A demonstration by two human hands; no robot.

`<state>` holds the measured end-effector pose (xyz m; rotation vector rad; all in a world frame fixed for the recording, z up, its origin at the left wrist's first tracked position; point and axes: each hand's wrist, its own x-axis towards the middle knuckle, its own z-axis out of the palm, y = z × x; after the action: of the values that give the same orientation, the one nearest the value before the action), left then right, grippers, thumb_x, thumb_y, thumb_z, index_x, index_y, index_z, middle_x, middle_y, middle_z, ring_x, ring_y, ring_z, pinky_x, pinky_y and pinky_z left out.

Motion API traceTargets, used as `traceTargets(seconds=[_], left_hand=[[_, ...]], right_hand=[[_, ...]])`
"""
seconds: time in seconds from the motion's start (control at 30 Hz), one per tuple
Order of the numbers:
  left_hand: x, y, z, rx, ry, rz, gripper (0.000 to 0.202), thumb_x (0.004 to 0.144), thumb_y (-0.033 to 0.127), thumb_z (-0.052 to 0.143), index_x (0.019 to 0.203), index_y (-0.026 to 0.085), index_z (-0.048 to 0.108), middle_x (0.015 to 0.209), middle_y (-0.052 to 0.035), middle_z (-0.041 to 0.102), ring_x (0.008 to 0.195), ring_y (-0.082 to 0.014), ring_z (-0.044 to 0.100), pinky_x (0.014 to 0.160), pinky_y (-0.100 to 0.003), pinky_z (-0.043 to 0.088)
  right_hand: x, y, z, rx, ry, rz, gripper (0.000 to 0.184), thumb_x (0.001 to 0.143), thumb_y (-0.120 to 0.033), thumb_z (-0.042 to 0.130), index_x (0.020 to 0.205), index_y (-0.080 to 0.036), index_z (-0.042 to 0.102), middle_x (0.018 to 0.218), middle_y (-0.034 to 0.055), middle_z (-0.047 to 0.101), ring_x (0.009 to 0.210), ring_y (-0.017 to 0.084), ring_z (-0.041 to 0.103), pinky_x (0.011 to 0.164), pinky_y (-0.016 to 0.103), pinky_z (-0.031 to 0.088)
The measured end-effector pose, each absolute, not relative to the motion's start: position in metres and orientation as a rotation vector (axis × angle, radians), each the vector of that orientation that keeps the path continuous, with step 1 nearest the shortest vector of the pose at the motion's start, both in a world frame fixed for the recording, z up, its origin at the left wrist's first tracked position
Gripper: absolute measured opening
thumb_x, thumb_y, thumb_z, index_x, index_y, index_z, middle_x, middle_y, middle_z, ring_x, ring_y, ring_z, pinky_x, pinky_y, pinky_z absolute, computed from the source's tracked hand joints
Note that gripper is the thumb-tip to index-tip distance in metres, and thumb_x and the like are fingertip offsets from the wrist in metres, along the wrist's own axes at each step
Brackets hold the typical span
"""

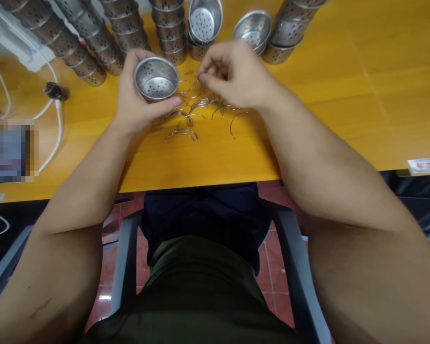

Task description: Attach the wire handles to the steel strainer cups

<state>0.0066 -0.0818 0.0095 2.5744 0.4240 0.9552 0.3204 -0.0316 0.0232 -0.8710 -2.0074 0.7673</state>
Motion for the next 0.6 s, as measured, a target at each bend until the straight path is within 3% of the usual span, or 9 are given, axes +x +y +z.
traceTargets(seconds=[0.1, 0.2, 0.27, 0.3, 0.43, 0.6], left_hand=[[-0.001, -0.082, 0.005, 2.547, 0.337, 0.950, 0.077, 0.096, 0.094, 0.107, 0.158, 0.057, 0.082, 0.119, 0.0004, 0.083, 0.158, -0.0399, 0.052, 0.128, -0.066, 0.053], [-0.008, -0.045, -0.001, 2.275, 0.455, 1.358, 0.061, 0.109, 0.079, 0.099, 0.162, 0.059, 0.078, 0.137, 0.0033, 0.084, 0.141, -0.0358, 0.068, 0.120, -0.066, 0.060], [-0.009, -0.026, -0.001, 2.102, 0.524, 1.593, 0.062, 0.101, 0.072, 0.103, 0.157, 0.058, 0.080, 0.145, 0.0019, 0.084, 0.131, -0.0373, 0.078, 0.114, -0.068, 0.064], [-0.008, -0.024, 0.002, 2.137, 0.519, 1.559, 0.069, 0.095, 0.069, 0.105, 0.159, 0.059, 0.080, 0.146, 0.0005, 0.085, 0.134, -0.0404, 0.079, 0.112, -0.069, 0.065], [0.002, -0.062, 0.028, 2.547, 0.285, 0.845, 0.100, 0.075, 0.062, 0.114, 0.167, 0.063, 0.076, 0.134, -0.0015, 0.090, 0.164, -0.0500, 0.067, 0.111, -0.073, 0.067], [0.028, -0.125, 0.052, 2.561, 0.226, 0.698, 0.097, 0.066, 0.062, 0.117, 0.157, 0.062, 0.084, 0.126, -0.0007, 0.092, 0.169, -0.0498, 0.067, 0.114, -0.073, 0.070]], right_hand=[[0.320, -0.032, 0.024, -0.870, -2.004, 0.759, 0.016, 0.107, -0.025, 0.098, 0.103, -0.037, 0.088, 0.101, 0.0038, 0.085, 0.081, 0.026, 0.070, 0.075, 0.042, 0.050], [0.321, -0.031, 0.023, -0.877, -2.014, 0.747, 0.017, 0.106, -0.025, 0.098, 0.103, -0.037, 0.088, 0.100, 0.0036, 0.085, 0.080, 0.026, 0.069, 0.074, 0.043, 0.050], [0.321, -0.031, 0.023, -0.875, -2.017, 0.748, 0.017, 0.106, -0.025, 0.099, 0.103, -0.037, 0.089, 0.100, 0.0037, 0.086, 0.080, 0.026, 0.070, 0.074, 0.043, 0.051], [0.321, -0.030, 0.023, -0.872, -2.015, 0.752, 0.017, 0.106, -0.025, 0.100, 0.103, -0.038, 0.089, 0.100, 0.0037, 0.086, 0.080, 0.026, 0.070, 0.074, 0.043, 0.052], [0.321, -0.031, 0.023, -0.861, -2.007, 0.764, 0.018, 0.107, -0.024, 0.102, 0.103, -0.038, 0.090, 0.101, 0.0037, 0.086, 0.081, 0.026, 0.071, 0.075, 0.043, 0.053], [0.320, -0.033, 0.025, -0.884, -1.996, 0.758, 0.018, 0.108, -0.028, 0.105, 0.103, -0.039, 0.091, 0.100, 0.0036, 0.086, 0.081, 0.026, 0.070, 0.075, 0.043, 0.053]])
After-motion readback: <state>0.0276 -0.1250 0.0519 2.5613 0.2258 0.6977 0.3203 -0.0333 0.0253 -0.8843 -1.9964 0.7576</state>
